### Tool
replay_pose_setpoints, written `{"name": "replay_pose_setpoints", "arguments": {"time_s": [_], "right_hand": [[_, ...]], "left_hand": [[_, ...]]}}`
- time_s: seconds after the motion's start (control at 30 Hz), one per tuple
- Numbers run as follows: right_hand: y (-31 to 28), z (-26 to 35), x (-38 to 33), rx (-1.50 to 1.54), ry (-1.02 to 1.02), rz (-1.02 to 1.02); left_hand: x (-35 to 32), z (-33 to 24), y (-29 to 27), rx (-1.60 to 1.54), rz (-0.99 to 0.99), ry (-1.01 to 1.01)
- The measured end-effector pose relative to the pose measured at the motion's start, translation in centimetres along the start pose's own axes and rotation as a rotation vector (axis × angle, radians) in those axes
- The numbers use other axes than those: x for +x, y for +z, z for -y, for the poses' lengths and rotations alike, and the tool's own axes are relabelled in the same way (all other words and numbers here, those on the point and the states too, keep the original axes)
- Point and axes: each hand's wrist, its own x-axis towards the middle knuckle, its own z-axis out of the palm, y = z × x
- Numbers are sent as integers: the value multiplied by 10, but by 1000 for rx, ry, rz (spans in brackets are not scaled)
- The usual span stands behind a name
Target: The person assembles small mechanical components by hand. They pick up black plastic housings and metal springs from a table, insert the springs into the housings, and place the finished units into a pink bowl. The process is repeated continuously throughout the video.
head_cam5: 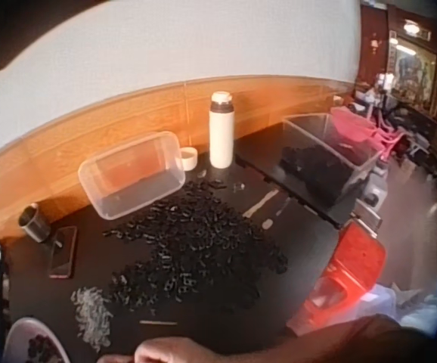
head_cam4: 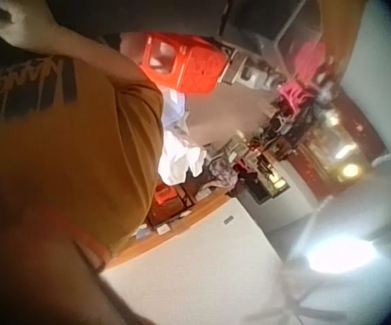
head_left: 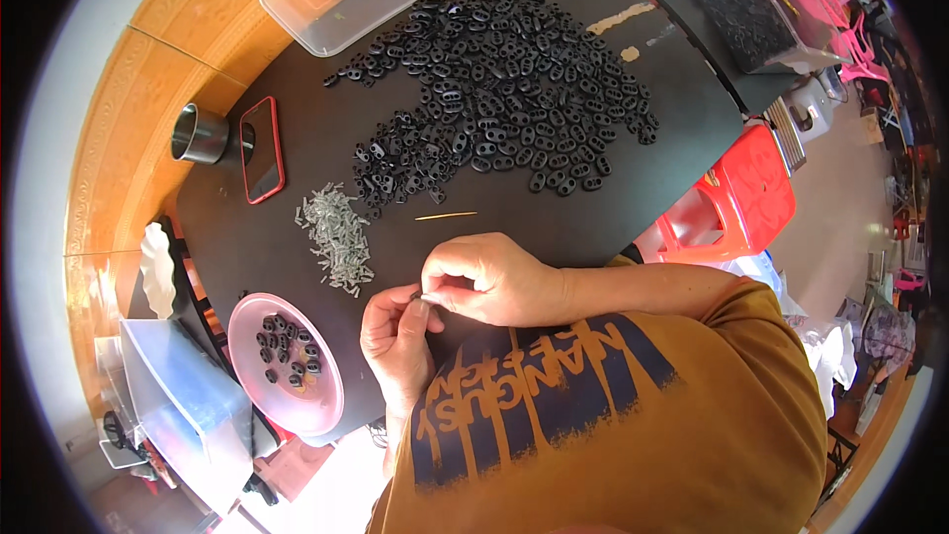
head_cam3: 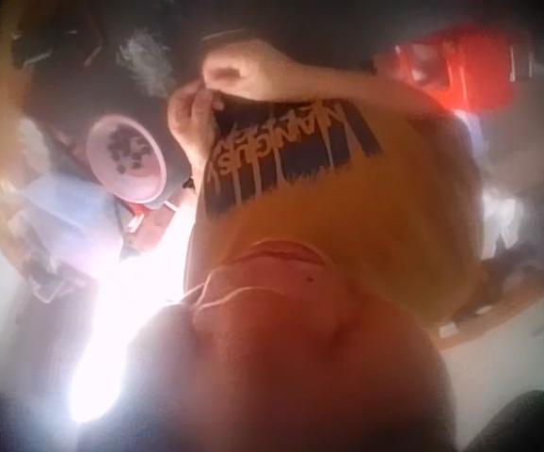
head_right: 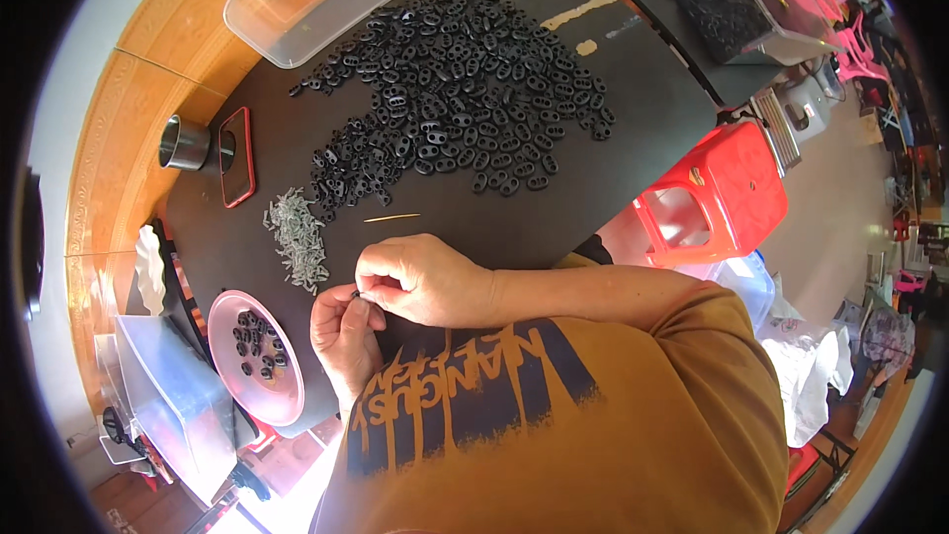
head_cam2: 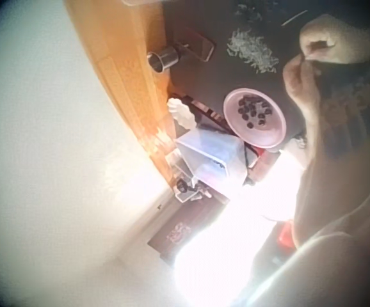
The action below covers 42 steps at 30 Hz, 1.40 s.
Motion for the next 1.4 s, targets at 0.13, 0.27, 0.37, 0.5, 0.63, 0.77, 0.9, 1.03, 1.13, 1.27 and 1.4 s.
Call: {"name": "replay_pose_setpoints", "arguments": {"time_s": [0.13, 0.27, 0.37, 0.5, 0.63, 0.77, 0.9, 1.03, 1.13, 1.27, 1.4], "right_hand": [[-1, -5, 1, 18, -8, -16], [-1, -9, 0, 10, -34, -27], [0, -10, -1, 13, -60, -31], [-1, -12, 2, 1, -102, -24], [-1, -13, 2, -2, -111, -19], [-2, -14, 3, 11, -110, 0], [-7, -12, 4, 30, -60, 64], [-28, -6, 10, -223, -139, 45], [-60, -3, 22, -580, -269, -106], [-98, -4, 34, -903, -142, -183], [-107, -19, 37, -1033, -58, -108]], "left_hand": [[1, 0, 4, 8, -20, 10], [1, 2, 1, 47, -9, 4], [-1, 3, -1, 42, -6, 12], [-2, 4, 0, 51, -33, 22], [-3, 4, 3, 78, -63, 40], [-4, 5, 2, 109, -65, 53], [-4, 4, 7, 103, -112, 18], [-3, 4, 7, 94, -107, 69], [-2, 1, 9, 123, -74, 55], [-2, 0, 6, 99, -58, 26], [-1, 0, 5, 65, -46, 16]]}}
